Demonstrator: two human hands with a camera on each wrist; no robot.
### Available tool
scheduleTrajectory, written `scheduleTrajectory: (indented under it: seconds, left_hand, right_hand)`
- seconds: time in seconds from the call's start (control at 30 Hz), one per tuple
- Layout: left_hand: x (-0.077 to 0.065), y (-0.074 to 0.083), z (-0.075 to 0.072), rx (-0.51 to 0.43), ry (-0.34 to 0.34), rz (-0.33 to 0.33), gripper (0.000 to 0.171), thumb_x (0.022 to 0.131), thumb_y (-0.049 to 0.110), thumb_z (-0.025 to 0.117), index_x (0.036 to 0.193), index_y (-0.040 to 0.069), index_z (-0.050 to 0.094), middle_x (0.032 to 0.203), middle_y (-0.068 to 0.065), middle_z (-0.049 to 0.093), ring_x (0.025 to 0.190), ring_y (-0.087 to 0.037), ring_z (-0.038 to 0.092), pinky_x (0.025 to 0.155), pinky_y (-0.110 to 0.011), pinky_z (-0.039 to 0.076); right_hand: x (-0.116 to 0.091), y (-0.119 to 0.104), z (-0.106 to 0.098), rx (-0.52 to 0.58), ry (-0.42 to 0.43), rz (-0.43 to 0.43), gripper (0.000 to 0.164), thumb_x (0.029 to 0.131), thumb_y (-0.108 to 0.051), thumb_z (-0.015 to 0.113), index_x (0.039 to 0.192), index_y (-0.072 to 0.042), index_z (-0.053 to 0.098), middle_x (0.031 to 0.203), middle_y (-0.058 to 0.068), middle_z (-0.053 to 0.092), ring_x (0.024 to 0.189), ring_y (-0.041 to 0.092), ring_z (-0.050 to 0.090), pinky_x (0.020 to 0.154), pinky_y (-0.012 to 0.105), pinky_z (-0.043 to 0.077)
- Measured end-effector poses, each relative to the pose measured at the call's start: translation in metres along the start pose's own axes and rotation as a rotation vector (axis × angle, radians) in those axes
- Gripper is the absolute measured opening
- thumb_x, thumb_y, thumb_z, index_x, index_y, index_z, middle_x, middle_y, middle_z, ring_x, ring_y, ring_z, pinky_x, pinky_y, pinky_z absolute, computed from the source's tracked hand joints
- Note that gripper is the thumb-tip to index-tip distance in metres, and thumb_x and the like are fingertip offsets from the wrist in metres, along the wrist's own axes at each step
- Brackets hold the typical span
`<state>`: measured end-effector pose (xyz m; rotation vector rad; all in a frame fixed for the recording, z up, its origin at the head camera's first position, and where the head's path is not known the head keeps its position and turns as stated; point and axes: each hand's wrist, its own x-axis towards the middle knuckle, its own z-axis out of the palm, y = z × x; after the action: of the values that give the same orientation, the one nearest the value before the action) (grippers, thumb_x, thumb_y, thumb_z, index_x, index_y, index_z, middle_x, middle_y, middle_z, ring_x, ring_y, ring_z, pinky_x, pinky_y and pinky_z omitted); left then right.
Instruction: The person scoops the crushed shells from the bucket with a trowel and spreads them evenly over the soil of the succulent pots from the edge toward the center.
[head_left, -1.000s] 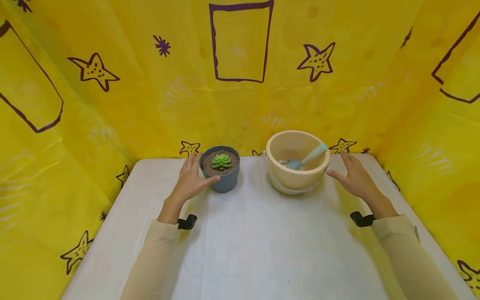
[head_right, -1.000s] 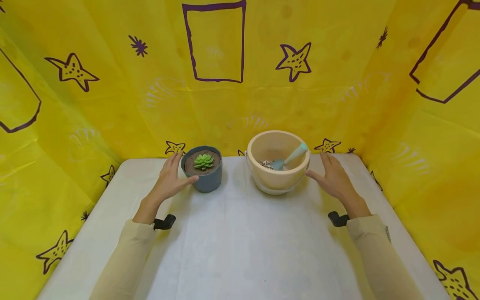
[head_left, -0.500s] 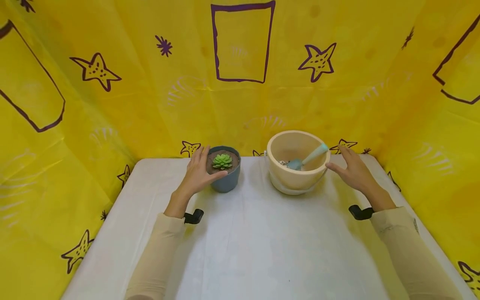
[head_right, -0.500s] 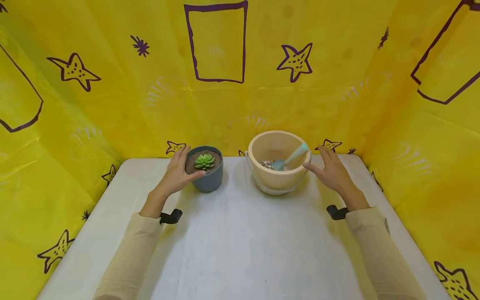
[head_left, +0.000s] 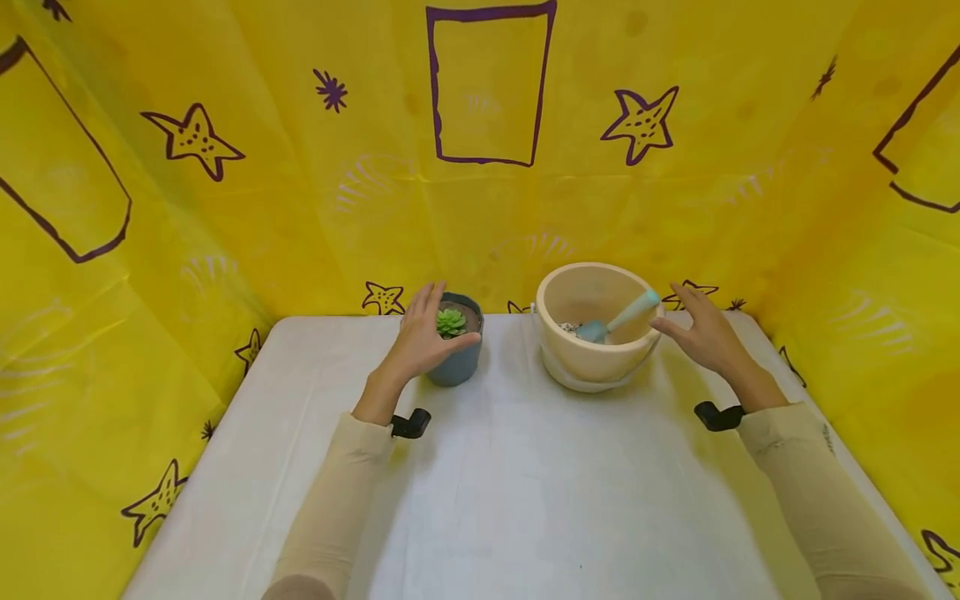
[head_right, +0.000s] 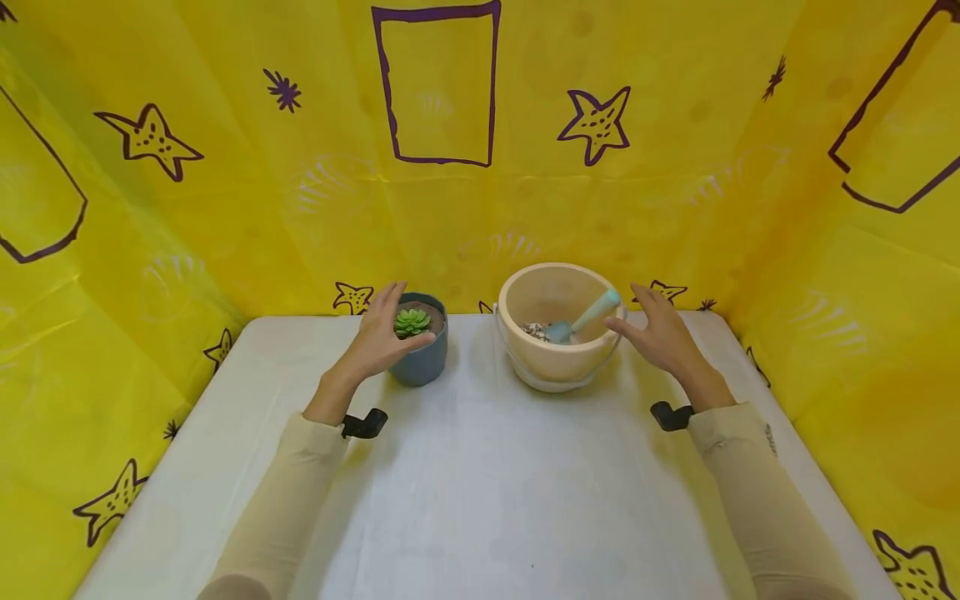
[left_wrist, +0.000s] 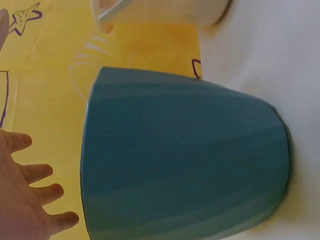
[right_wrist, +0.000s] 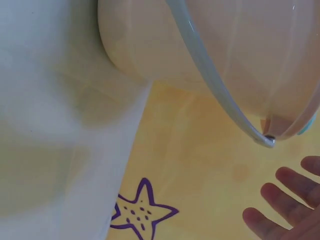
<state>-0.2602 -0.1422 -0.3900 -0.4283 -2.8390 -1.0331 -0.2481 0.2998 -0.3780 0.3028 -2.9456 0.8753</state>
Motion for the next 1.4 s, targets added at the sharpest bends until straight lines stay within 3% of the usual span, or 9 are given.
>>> scheduleTrajectory:
  seconds: [0.23, 0.43, 0.67, 0.83, 1.1, 1.4]
  left_hand:
    - [0.009, 0.012, 0.009, -0.028, -0.017, 0.02, 0.121, 0.067, 0.086, 0.058, 0.158, 0.02, 0.014, 0.164, -0.013, 0.009, 0.151, -0.036, 0.009, 0.115, -0.068, 0.014]
    - [0.014, 0.023, 0.016, -0.051, -0.048, 0.025, 0.126, 0.06, 0.095, 0.049, 0.158, 0.026, 0.009, 0.165, -0.009, 0.005, 0.152, -0.037, 0.006, 0.113, -0.071, 0.018]
    - [0.024, 0.042, 0.02, -0.111, -0.072, 0.019, 0.109, 0.077, 0.068, 0.067, 0.158, 0.025, 0.009, 0.165, -0.009, 0.003, 0.152, -0.034, 0.006, 0.111, -0.07, 0.023]
    - [0.031, 0.053, 0.025, -0.098, -0.082, 0.019, 0.106, 0.08, 0.059, 0.071, 0.158, 0.025, 0.009, 0.165, -0.007, 0.005, 0.152, -0.032, 0.009, 0.113, -0.066, 0.025]
    - [0.037, 0.058, 0.037, -0.098, -0.089, 0.07, 0.103, 0.081, 0.056, 0.07, 0.158, 0.022, 0.01, 0.165, -0.012, 0.008, 0.152, -0.033, 0.009, 0.114, -0.066, 0.024]
    - [0.04, 0.06, 0.056, -0.122, -0.107, 0.089, 0.107, 0.078, 0.068, 0.067, 0.158, 0.023, 0.012, 0.165, -0.008, 0.01, 0.151, -0.032, 0.015, 0.115, -0.063, 0.026]
  right_hand:
    - [0.002, -0.001, -0.002, 0.032, 0.037, -0.005, 0.082, 0.098, -0.048, 0.052, 0.154, 0.001, 0.018, 0.156, 0.035, 0.017, 0.141, 0.057, 0.017, 0.107, 0.075, 0.018]
    - [0.008, -0.005, -0.004, 0.045, 0.057, -0.032, 0.079, 0.099, -0.046, 0.051, 0.153, 0.002, 0.021, 0.155, 0.034, 0.021, 0.14, 0.057, 0.021, 0.107, 0.073, 0.02]
    - [0.016, -0.011, -0.007, 0.016, 0.029, -0.035, 0.081, 0.097, -0.049, 0.053, 0.153, 0.001, 0.023, 0.153, 0.036, 0.024, 0.137, 0.057, 0.024, 0.106, 0.073, 0.022]
    - [0.02, -0.015, -0.008, 0.011, 0.01, -0.019, 0.083, 0.096, -0.052, 0.053, 0.153, 0.001, 0.023, 0.153, 0.035, 0.024, 0.138, 0.056, 0.025, 0.108, 0.072, 0.022]
    - [0.02, -0.016, -0.007, 0.021, 0.014, -0.036, 0.081, 0.097, -0.05, 0.052, 0.152, 0.003, 0.025, 0.151, 0.036, 0.026, 0.137, 0.057, 0.026, 0.107, 0.072, 0.023]
    - [0.021, -0.012, -0.004, 0.039, 0.013, -0.035, 0.078, 0.098, -0.048, 0.051, 0.151, 0.004, 0.027, 0.151, 0.035, 0.028, 0.137, 0.055, 0.026, 0.107, 0.071, 0.024]
